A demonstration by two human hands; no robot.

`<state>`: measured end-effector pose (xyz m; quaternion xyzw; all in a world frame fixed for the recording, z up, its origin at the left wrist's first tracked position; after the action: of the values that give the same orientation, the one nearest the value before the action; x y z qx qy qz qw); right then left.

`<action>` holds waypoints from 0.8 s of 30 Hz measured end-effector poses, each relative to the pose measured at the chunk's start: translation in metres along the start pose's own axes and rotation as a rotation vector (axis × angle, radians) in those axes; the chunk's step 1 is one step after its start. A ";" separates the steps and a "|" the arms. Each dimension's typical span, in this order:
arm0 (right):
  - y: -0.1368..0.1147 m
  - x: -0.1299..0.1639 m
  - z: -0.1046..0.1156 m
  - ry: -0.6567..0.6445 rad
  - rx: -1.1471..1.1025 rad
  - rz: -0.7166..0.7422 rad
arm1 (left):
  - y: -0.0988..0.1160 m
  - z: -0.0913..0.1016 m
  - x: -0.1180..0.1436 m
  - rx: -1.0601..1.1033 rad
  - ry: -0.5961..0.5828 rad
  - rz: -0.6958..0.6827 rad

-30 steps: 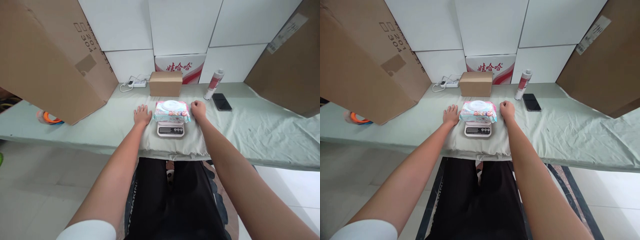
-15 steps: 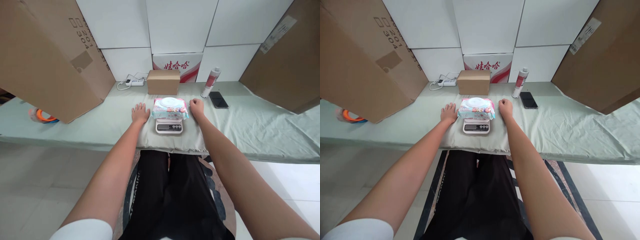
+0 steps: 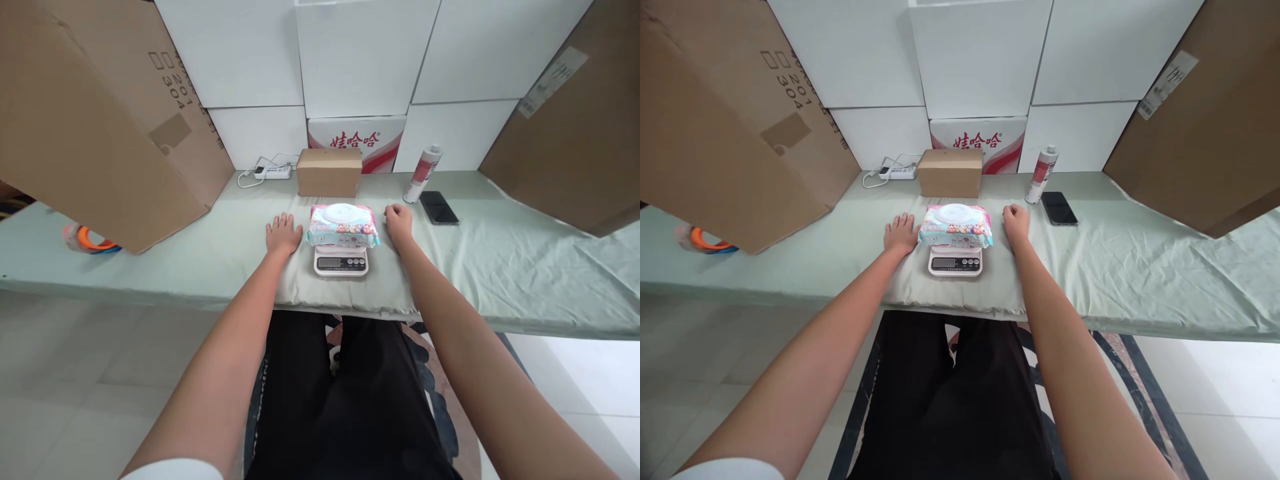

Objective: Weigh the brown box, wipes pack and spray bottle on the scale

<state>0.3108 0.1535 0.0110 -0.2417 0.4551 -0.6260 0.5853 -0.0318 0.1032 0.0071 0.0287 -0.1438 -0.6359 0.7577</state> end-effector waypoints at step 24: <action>-0.127 0.055 0.001 -0.742 0.299 0.684 | 0.000 -0.001 -0.003 -0.038 0.019 0.005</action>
<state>0.2359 0.0882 0.1068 -0.1986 0.1758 -0.3297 0.9061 -0.0317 0.1065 0.0059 0.0201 -0.1248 -0.6364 0.7609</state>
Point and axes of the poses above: each hand's wrist, its own x-axis away from the middle knuckle, its own z-axis out of the back of the hand, y = z × x, the point moved 3 cm from there along -x, towards the middle knuckle, and after that the axes turned 8 degrees about -y, right-handed, at the moved point
